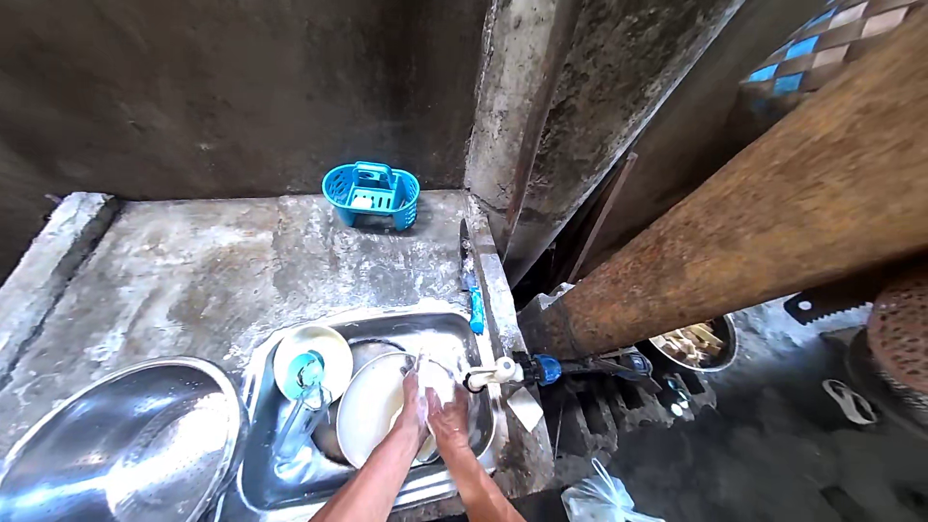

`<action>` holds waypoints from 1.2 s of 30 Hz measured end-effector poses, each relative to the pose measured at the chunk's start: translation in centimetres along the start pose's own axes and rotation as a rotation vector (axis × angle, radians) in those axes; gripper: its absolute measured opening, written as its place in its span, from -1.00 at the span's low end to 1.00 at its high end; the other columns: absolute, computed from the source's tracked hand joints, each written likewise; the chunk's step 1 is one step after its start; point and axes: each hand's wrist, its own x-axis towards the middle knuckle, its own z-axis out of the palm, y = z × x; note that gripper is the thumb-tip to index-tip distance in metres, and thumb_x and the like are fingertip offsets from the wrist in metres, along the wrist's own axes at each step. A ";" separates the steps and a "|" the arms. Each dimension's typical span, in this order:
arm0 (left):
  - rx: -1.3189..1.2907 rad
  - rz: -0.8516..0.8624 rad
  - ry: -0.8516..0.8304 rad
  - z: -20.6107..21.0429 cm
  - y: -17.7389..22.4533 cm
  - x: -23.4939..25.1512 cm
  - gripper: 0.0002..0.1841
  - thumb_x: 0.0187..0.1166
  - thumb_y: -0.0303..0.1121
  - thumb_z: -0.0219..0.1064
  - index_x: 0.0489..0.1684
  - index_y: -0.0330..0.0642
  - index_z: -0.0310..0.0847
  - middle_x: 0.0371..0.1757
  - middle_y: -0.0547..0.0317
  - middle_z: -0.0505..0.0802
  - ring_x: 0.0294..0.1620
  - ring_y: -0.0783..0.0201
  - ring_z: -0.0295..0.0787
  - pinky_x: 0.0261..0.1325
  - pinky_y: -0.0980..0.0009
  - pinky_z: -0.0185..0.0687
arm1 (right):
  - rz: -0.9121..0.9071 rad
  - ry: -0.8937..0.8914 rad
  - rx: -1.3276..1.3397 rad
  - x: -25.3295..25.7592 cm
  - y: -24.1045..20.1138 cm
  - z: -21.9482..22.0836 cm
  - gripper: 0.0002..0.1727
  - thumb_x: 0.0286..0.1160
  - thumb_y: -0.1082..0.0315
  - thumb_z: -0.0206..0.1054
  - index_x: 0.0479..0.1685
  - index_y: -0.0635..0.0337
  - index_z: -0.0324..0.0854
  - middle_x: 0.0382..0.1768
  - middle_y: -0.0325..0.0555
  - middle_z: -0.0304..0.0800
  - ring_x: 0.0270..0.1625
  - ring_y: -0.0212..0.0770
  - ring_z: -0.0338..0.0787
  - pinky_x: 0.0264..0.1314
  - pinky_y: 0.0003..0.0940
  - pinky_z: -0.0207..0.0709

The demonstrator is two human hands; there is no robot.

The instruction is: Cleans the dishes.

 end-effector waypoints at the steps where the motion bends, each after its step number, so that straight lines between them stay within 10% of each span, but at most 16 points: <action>1: -0.092 -0.025 -0.025 0.1 0.4 -0.2 -0.57 0.93 -0.19 -0.17 0.38 -0.30 0.48 0.05 -0.01 0.76 0.01 0.28 0.72 0.10 0.31 0.70 | -0.069 -0.016 -0.027 0.0 0.3 -0.2 -0.43 0.47 0.27 0.46 0.37 0.53 0.62 0.32 0.41 0.73 0.51 0.22 0.65 0.71 0.01 0.35; 7: -0.264 -0.137 -0.032 1.1 1.9 -0.2 -0.57 0.89 -0.04 -0.07 0.30 -0.19 0.52 -0.06 0.03 0.81 -0.09 0.22 0.77 -0.06 0.21 0.76 | 0.121 0.114 0.379 -0.8 1.6 0.8 -0.46 0.74 0.40 0.17 0.57 0.62 0.34 0.52 0.48 0.51 0.63 0.14 0.51 0.76 -0.12 0.29; 11: -0.244 -0.248 0.059 -0.4 0.9 0.1 -0.76 0.80 -0.25 -0.02 -0.09 -0.22 0.47 -0.49 0.03 0.66 -0.62 0.22 0.56 -0.63 0.30 0.50 | 0.372 0.107 0.689 3.8 2.9 0.7 -0.56 0.81 0.45 0.09 0.58 0.43 0.31 0.37 0.31 0.58 0.34 -0.02 0.64 0.41 -0.10 0.57; 14: -0.357 -0.350 -0.139 -1.5 2.1 0.4 -0.43 0.86 0.07 -0.28 -0.09 -0.15 0.59 -0.44 -0.01 0.80 -0.56 0.16 0.75 -0.61 0.28 0.66 | 0.366 -0.091 0.522 5.4 4.0 -0.9 -0.49 0.84 0.47 0.03 0.72 0.37 0.22 0.63 0.21 0.42 0.64 -0.10 0.47 0.69 -0.23 0.35; 17: -0.186 -0.239 -0.022 -0.1 2.6 1.2 -0.36 0.86 0.17 -0.34 -0.06 -0.15 0.55 -0.47 -0.03 0.77 -0.63 0.16 0.68 -0.71 0.27 0.55 | 0.309 0.134 0.655 6.5 3.1 0.0 -0.54 0.82 0.41 0.10 0.61 0.42 0.35 0.53 0.25 0.54 0.54 -0.07 0.57 0.62 -0.18 0.43; 19: 0.072 0.056 -0.042 -0.1 2.5 0.6 -0.52 0.91 -0.09 -0.17 0.40 -0.25 0.50 0.03 -0.04 0.82 -0.10 0.22 0.80 -0.13 0.28 0.76 | 0.236 0.277 0.876 6.9 2.6 0.3 -0.55 0.85 0.35 0.06 0.59 0.41 0.34 0.46 0.23 0.57 0.43 -0.12 0.60 0.51 -0.18 0.49; 21: 0.442 0.373 -0.123 -0.5 2.6 0.4 -0.32 0.55 -0.24 0.31 0.60 -0.52 0.31 0.46 -0.30 0.64 0.45 0.09 0.62 0.52 0.23 0.53 | 0.248 0.242 0.935 6.5 1.5 -0.3 -0.55 0.89 0.33 -0.03 0.58 0.43 0.33 0.39 0.22 0.58 0.34 -0.17 0.61 0.44 -0.24 0.51; 23: 0.575 0.421 -0.152 -0.8 3.1 1.0 -0.12 0.37 -0.16 0.55 0.64 -0.53 0.27 0.55 -0.36 0.58 0.55 0.02 0.56 0.63 0.18 0.44 | 0.307 0.074 1.000 5.9 0.6 -1.4 -0.59 0.92 0.29 -0.13 0.47 0.38 0.37 0.19 0.12 0.63 0.13 -0.23 0.64 0.21 -0.27 0.60; 26: 0.316 0.177 -0.248 -1.3 3.8 3.0 -0.32 0.53 -0.22 0.38 0.67 -0.24 0.32 0.35 -0.09 0.74 0.16 0.16 0.79 0.10 0.22 0.80 | 0.285 -0.002 0.983 6.3 1.0 -1.1 -0.61 0.90 0.29 -0.13 0.44 0.32 0.40 0.15 0.07 0.66 0.14 -0.23 0.67 0.19 -0.26 0.63; 29: 0.154 -0.043 -0.171 -0.7 4.4 3.5 -0.55 0.79 -0.18 0.14 0.59 -0.12 0.37 -0.06 -0.10 0.80 -0.39 0.10 0.79 -0.53 0.23 0.72 | 0.187 -0.048 0.493 5.8 -0.4 -0.6 -0.57 0.85 0.36 0.00 0.46 0.54 0.40 0.23 0.27 0.66 0.23 -0.18 0.67 0.36 -0.32 0.55; 36: 0.239 -0.351 -0.118 -0.9 6.2 3.5 -0.49 0.87 0.10 -0.12 -0.01 -0.17 0.53 -0.44 0.11 0.68 -0.49 0.24 0.65 -0.44 0.28 0.62 | -0.254 -0.474 -0.093 5.1 -1.9 -2.5 -0.40 0.58 0.17 0.39 0.39 0.54 0.55 0.30 0.36 0.73 0.45 0.04 0.69 0.64 -0.13 0.42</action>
